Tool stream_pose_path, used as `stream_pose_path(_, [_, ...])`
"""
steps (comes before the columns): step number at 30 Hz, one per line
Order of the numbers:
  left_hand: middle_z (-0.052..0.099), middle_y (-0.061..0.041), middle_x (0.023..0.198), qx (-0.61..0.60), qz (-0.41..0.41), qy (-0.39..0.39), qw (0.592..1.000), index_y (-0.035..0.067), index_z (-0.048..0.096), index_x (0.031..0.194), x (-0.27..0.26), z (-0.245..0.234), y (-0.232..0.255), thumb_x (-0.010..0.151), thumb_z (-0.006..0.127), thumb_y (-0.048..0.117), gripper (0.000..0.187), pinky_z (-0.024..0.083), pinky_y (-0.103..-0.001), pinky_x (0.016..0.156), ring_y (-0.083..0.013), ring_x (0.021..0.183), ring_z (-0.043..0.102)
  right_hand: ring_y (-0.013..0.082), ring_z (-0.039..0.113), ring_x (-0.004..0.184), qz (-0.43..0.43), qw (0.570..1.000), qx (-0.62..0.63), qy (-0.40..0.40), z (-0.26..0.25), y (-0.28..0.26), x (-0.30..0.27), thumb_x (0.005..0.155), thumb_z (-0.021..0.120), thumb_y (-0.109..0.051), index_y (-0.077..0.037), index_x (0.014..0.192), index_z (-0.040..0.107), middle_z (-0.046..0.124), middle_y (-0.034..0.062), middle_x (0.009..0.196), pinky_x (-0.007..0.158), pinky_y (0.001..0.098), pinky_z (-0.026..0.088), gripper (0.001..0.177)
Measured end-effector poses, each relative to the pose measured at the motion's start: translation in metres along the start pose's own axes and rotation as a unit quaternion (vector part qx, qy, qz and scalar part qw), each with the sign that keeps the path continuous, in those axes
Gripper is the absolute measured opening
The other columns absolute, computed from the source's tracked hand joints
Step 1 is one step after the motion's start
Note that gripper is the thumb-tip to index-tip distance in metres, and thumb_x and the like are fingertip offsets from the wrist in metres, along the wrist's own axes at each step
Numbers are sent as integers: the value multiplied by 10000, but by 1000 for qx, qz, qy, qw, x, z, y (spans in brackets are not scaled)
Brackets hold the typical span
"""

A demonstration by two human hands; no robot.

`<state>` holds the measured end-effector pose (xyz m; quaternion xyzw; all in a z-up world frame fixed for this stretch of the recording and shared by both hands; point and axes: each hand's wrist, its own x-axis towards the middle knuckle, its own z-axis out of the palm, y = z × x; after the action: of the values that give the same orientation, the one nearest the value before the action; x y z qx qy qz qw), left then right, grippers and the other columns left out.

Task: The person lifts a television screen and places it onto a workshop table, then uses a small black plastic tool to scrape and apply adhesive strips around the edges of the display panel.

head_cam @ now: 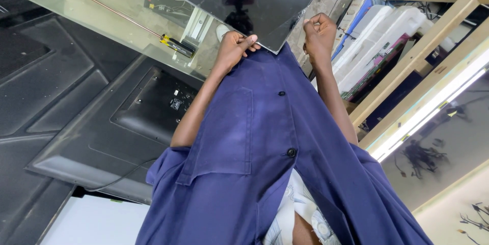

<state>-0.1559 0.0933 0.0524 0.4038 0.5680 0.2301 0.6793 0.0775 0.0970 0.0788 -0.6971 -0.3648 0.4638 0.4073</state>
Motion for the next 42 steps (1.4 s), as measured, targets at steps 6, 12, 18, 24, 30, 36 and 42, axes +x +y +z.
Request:
stream_pose_path(6, [780, -38, 807, -6, 14, -1, 1000, 66, 765, 803, 0, 0, -1, 916, 642, 279, 270, 525, -163, 531, -35, 694, 706, 118, 303, 276, 6, 1000, 8, 9, 3, 0, 3, 953, 543, -9, -122, 706, 427, 411, -8, 437, 282, 288, 254, 296])
stream_pose_path(12, [780, -21, 798, 4, 13, 4, 1000, 82, 773, 794, 0, 0, 0, 910, 645, 300, 278, 522, -159, 536, -27, 688, 706, 118, 293, 291, 5, 1000, 11, 16, 4, -1, 4, 928, 518, 19, -133, 708, 423, 394, -21, 448, 296, 289, 241, 283])
stream_pose_path(18, [781, -26, 804, 1, 6, 5, 1000, 80, 770, 780, -2, 0, 3, 899, 654, 315, 287, 527, -164, 545, -30, 690, 707, 119, 359, 299, 24, 1000, -4, 7, 5, -6, -3, 907, 509, 22, -115, 717, 464, 472, 35, 439, 277, 271, 321, 239])
stream_pose_path(24, [781, -24, 807, 6, 11, 4, 1000, 83, 774, 786, -1, 0, 1, 906, 646, 311, 287, 529, -173, 549, -32, 691, 703, 124, 375, 283, 34, 999, -7, 7, 8, -8, -10, 895, 522, 9, -106, 713, 464, 486, 54, 438, 267, 270, 312, 223])
stream_pose_path(30, [781, -23, 807, 9, 10, 5, 1000, 86, 771, 782, -3, 0, 4, 904, 643, 324, 297, 540, -172, 563, -30, 695, 703, 124, 393, 304, 42, 999, -2, 20, 10, -9, -8, 888, 517, 12, -115, 702, 457, 429, 15, 432, 267, 272, 304, 234])
stream_pose_path(36, [782, -33, 817, 2, 19, 1, 1000, 76, 768, 795, -1, 0, 0, 908, 640, 312, 291, 527, -173, 543, -35, 699, 708, 119, 335, 279, 15, 999, -26, 22, 9, -10, -8, 888, 509, 20, -131, 688, 441, 423, -14, 427, 284, 276, 309, 260])
stream_pose_path(42, [783, -36, 819, -6, 17, 0, 1000, 78, 764, 787, 0, 0, -2, 904, 643, 315, 291, 522, -175, 539, -39, 701, 709, 108, 361, 303, -23, 998, -42, 40, 5, 2, 4, 915, 551, -11, -137, 689, 449, 422, -28, 444, 320, 268, 295, 278])
